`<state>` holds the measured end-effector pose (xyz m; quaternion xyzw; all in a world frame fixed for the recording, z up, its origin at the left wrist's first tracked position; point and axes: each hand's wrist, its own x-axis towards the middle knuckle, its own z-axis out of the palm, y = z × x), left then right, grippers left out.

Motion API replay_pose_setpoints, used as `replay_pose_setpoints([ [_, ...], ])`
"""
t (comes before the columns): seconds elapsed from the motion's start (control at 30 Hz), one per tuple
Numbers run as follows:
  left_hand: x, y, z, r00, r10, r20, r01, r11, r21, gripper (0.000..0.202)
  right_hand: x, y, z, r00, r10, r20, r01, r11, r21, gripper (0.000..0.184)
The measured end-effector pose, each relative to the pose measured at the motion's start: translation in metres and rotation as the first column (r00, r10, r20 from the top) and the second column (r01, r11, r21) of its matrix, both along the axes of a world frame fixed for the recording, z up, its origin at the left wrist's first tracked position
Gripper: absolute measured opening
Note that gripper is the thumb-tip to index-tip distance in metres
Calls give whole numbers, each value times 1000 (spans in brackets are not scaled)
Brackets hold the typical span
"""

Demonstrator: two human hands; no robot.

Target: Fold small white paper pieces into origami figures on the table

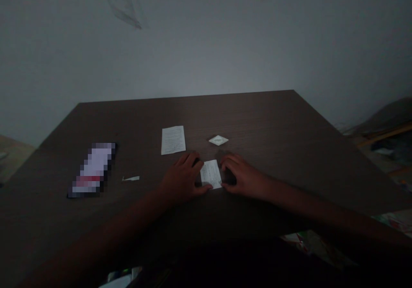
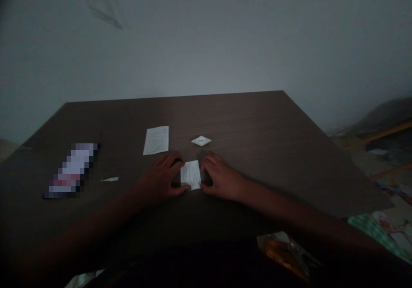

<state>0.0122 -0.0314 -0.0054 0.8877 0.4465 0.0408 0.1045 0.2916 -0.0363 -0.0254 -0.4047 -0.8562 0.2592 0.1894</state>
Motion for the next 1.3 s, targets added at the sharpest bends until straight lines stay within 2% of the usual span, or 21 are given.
replay_pose_setpoints([
  [0.33,1,-2,5,1000,1,-15,-2,1000,-19,57,-1,-4,0,999,-5,-42,2,998,-68,46],
  [0.47,0,-2,2,1000,5,16,-4,1000,-7,54,0,1,-6,996,-35,-87,31,998,-52,41],
  [0.73,0,-2,4,1000,-2,3,2,1000,-6,57,-6,18,-14,991,-132,-25,134,990,46,30],
  [0.9,2,-3,5,1000,0,-17,0,1000,-11,57,-13,34,-13,979,-204,28,203,979,37,28],
  [1.17,1,-4,4,1000,-8,7,8,1000,-6,59,-20,52,-13,962,-272,6,271,960,77,26],
  [1.3,-1,-4,-4,998,-55,41,52,996,72,68,-20,53,-12,960,-278,25,276,959,58,26],
])
